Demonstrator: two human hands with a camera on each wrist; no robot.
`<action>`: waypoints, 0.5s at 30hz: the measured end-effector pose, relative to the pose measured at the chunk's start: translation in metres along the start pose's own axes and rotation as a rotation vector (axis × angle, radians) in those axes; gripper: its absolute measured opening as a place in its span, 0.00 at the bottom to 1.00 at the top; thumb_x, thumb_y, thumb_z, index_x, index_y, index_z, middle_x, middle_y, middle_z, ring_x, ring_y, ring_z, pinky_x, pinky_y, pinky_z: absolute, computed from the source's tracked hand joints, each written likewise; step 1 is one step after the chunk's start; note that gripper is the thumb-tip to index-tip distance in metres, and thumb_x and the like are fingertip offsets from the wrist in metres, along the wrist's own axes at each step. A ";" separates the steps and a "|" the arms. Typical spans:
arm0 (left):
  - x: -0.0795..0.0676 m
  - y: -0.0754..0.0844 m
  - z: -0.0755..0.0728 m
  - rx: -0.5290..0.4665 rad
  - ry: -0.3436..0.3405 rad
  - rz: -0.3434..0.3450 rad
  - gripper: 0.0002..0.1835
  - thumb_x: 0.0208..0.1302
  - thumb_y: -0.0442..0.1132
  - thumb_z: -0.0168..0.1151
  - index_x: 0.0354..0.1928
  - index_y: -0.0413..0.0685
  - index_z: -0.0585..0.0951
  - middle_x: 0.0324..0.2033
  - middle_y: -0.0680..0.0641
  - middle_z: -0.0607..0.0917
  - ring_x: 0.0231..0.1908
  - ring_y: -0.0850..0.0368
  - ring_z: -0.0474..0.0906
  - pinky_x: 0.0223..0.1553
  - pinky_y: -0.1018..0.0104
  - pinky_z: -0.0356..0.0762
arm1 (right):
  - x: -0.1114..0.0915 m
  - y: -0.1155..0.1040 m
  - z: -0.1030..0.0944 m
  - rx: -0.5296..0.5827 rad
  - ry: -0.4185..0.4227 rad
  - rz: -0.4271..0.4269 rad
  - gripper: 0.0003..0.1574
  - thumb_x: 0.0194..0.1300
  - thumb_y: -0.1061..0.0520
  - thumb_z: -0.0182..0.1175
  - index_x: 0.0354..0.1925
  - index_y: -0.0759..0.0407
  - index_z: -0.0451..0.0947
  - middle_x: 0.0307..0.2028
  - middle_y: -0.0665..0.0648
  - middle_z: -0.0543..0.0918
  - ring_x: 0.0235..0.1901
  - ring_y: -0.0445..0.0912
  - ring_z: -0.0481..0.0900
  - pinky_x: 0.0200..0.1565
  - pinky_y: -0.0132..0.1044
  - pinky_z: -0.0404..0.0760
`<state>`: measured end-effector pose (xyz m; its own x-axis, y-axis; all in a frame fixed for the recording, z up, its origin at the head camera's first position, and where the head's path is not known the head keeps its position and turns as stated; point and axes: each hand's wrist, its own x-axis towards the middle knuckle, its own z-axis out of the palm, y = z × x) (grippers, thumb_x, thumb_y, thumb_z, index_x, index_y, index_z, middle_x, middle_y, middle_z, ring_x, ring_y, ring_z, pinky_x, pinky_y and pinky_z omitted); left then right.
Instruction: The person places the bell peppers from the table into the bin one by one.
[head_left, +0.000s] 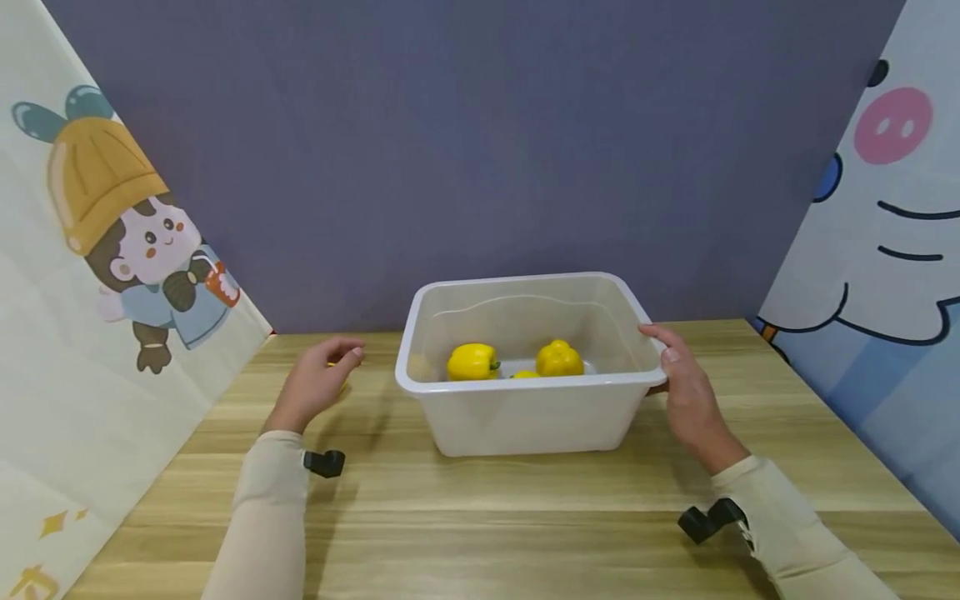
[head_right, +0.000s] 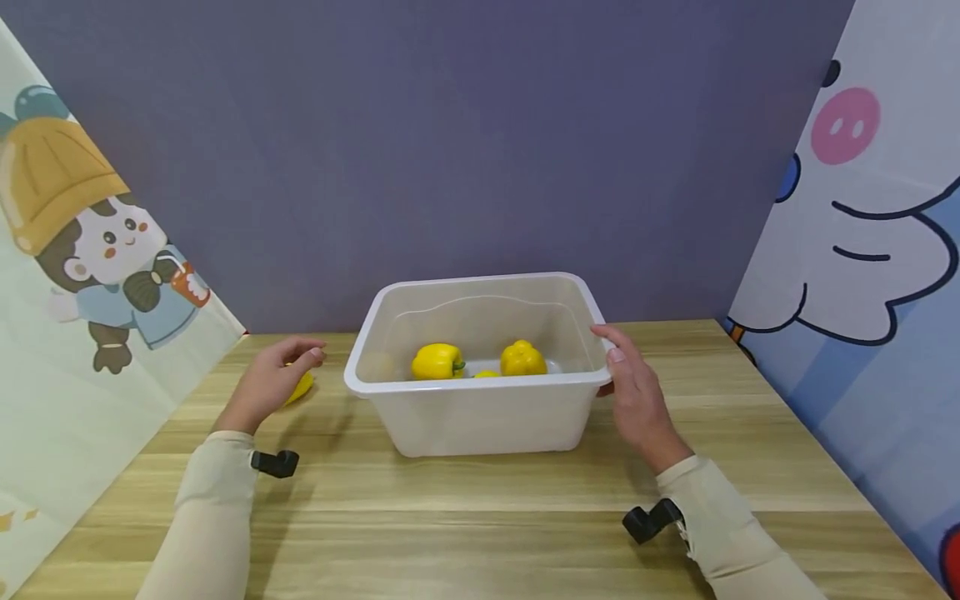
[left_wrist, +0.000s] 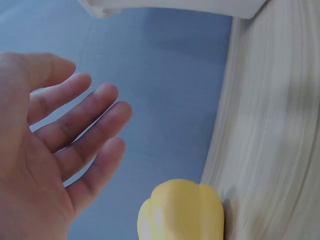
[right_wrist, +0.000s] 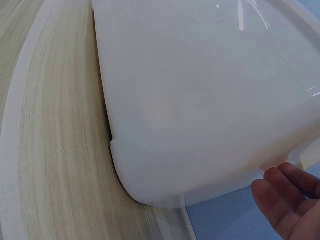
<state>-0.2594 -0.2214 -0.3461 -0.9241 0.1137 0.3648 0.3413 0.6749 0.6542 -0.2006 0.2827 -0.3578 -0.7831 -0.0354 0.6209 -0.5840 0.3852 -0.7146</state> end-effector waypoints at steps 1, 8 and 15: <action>0.000 0.000 -0.001 0.002 0.016 0.002 0.18 0.76 0.49 0.56 0.57 0.46 0.82 0.46 0.44 0.87 0.50 0.45 0.79 0.52 0.47 0.74 | 0.000 -0.001 0.000 -0.003 0.004 0.002 0.30 0.82 0.53 0.29 0.70 0.65 0.64 0.50 0.58 0.74 0.35 0.39 0.76 0.31 0.31 0.78; 0.000 -0.004 -0.005 0.038 0.091 0.024 0.19 0.75 0.50 0.56 0.56 0.45 0.82 0.47 0.42 0.86 0.49 0.45 0.81 0.54 0.46 0.75 | 0.000 -0.003 -0.002 0.016 0.024 -0.005 0.30 0.82 0.53 0.29 0.70 0.65 0.64 0.49 0.52 0.74 0.36 0.39 0.76 0.31 0.32 0.78; -0.005 -0.017 -0.007 0.046 0.116 0.002 0.17 0.75 0.45 0.56 0.56 0.41 0.82 0.50 0.39 0.84 0.52 0.42 0.78 0.57 0.43 0.73 | 0.000 -0.003 0.001 0.044 0.011 -0.011 0.30 0.82 0.54 0.29 0.69 0.66 0.64 0.49 0.53 0.74 0.36 0.39 0.76 0.31 0.31 0.78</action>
<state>-0.2593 -0.2386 -0.3544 -0.8964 0.0315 0.4421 0.3324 0.7076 0.6236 -0.1992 0.2805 -0.3563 -0.7745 -0.0288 0.6319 -0.6012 0.3441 -0.7212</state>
